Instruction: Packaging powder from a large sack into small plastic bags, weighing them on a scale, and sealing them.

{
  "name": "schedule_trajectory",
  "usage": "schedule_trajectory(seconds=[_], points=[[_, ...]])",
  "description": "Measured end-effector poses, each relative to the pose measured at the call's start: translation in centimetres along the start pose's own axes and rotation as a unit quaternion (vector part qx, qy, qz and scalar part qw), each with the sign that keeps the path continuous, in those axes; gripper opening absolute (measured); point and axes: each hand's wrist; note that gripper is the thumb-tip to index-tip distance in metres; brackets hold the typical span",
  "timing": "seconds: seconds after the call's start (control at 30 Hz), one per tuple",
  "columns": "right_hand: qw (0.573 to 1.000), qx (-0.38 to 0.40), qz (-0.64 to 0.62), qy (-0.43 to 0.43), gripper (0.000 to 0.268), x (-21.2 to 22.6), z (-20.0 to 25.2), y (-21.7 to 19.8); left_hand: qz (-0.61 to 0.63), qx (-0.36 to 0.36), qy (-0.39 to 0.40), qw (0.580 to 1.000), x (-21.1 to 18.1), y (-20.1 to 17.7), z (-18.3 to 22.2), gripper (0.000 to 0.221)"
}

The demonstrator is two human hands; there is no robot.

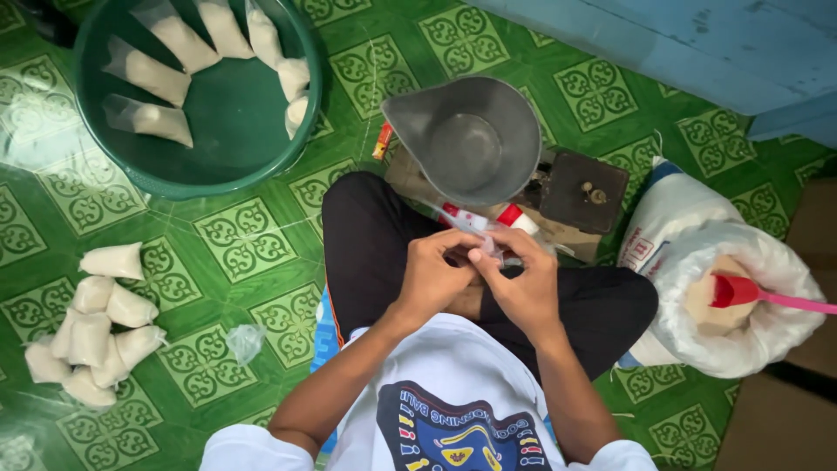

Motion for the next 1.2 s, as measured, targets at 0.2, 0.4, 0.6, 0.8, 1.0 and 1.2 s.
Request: schedule_trajectory(seconds=[0.2,0.4,0.6,0.8,1.0,1.2], points=[[0.999,0.023,-0.006,0.021,0.011,-1.4,-0.7,-0.3,0.041,0.024,-0.057,0.997,1.6,-0.9,-1.7,0.016],[0.997,0.005,0.074,-0.003,0.017,1.3,-2.1,-2.7,-0.024,0.004,0.0,1.0,0.5,-1.9,-2.8,0.015],[0.995,0.016,0.091,0.025,0.027,0.6,-2.4,-4.1,-0.181,0.039,0.16,0.97,-0.7,-1.1,-3.3,0.025],[0.991,0.0,0.123,0.044,0.024,0.0,-3.0,-5.1,-0.152,0.142,0.24,0.948,-0.4,0.6,-3.2,0.023],[0.988,-0.008,0.141,0.067,0.022,-2.0,-2.7,-5.2,-0.236,0.094,0.311,0.916,1.6,1.4,-2.5,0.008],[0.989,-0.001,0.127,0.074,0.018,-2.1,-2.7,-4.7,-0.304,0.058,0.278,0.909,1.3,1.7,-3.8,0.011]])
Point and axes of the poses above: each hand's wrist, its own z-axis away from the middle knuckle, its own y-axis out of the palm, x = y × z, and after that the axes turned 11 degrees about z, right-handed
